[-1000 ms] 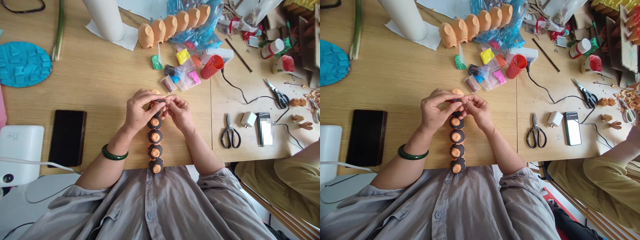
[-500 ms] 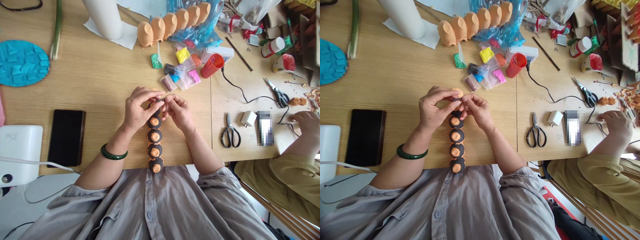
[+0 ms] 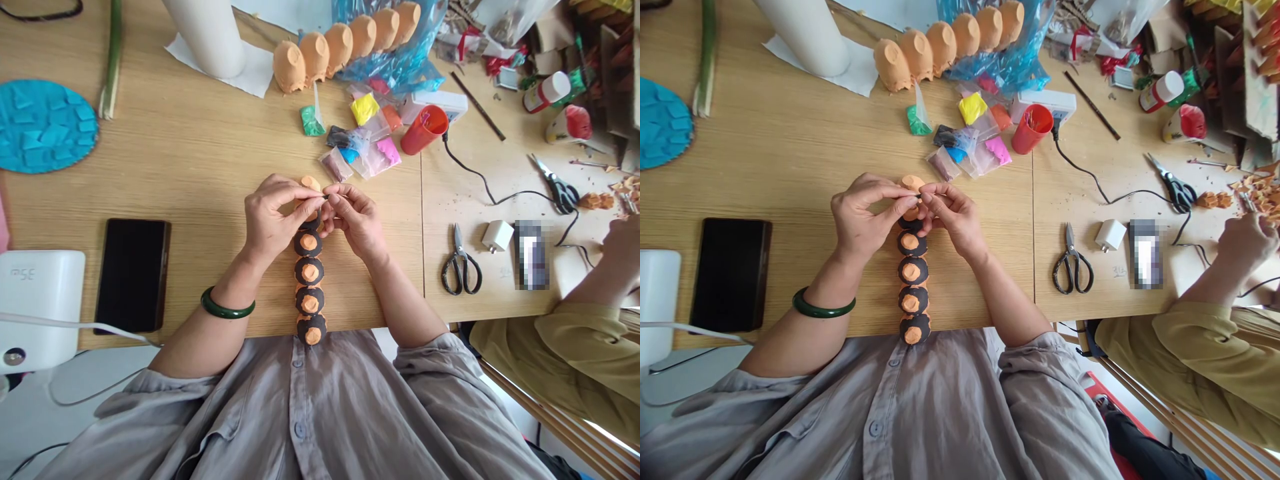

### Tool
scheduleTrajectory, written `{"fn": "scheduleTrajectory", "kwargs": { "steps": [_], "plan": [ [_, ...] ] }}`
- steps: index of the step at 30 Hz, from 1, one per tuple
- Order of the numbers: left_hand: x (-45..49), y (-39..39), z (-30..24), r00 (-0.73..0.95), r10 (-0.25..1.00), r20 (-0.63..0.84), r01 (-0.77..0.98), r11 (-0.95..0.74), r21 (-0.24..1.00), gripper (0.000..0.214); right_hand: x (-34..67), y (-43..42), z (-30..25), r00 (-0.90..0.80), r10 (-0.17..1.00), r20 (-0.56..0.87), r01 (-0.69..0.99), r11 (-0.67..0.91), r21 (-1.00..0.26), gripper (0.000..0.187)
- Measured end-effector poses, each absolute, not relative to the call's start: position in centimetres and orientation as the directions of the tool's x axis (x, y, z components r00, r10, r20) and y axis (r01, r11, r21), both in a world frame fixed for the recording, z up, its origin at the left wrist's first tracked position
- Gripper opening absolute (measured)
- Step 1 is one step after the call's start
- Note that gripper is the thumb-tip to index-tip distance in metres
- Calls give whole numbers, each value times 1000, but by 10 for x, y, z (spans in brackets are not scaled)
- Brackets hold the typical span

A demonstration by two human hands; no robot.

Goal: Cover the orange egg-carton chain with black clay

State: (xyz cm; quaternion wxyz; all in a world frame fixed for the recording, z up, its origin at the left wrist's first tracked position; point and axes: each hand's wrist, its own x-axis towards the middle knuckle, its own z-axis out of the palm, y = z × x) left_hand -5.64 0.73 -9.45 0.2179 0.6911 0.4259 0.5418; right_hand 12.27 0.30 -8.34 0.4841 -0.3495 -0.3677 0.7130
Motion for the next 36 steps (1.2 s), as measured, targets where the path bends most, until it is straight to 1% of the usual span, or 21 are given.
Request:
{"fn": "scheduleTrajectory", "kwargs": {
  "steps": [5,9,15,17,22,26,28,32,34,36],
  "plan": [
    [-58,5,-87,89,848,522,361,-516,777,10,123,3,-85,-219,971,-98,-423,-185,-887,48],
    [-59,4,-82,73,887,457,361,-450,817,16,124,5,-87,-186,979,-86,-430,-159,-889,47],
    [-59,6,-89,50,901,432,353,-420,836,9,125,6,-90,-192,977,-88,-423,-163,-891,48],
    [-59,6,-91,36,903,429,347,-414,842,10,126,7,-91,-201,975,-92,-424,-172,-889,49],
    [-59,6,-89,53,912,408,311,-403,861,10,126,8,-91,-234,968,-92,-425,-187,-886,57],
    [-57,4,-85,50,916,399,330,-392,859,14,125,8,-90,-213,973,-87,-399,-168,-901,49],
    [-58,3,-85,9,912,411,348,-388,853,21,125,8,-90,-177,979,-99,-393,-162,-905,50],
    [-65,11,-98,-167,913,371,343,-299,891,34,127,13,-96,-84,991,-108,-358,-131,-924,52],
    [-71,17,-108,-192,927,323,373,-235,898,32,129,16,-100,-42,995,-93,-322,-101,-941,53],
    [-74,22,-116,-183,941,286,448,-180,876,31,129,19,-105,-16,997,-73,-278,-75,-958,53]
  ]
}}
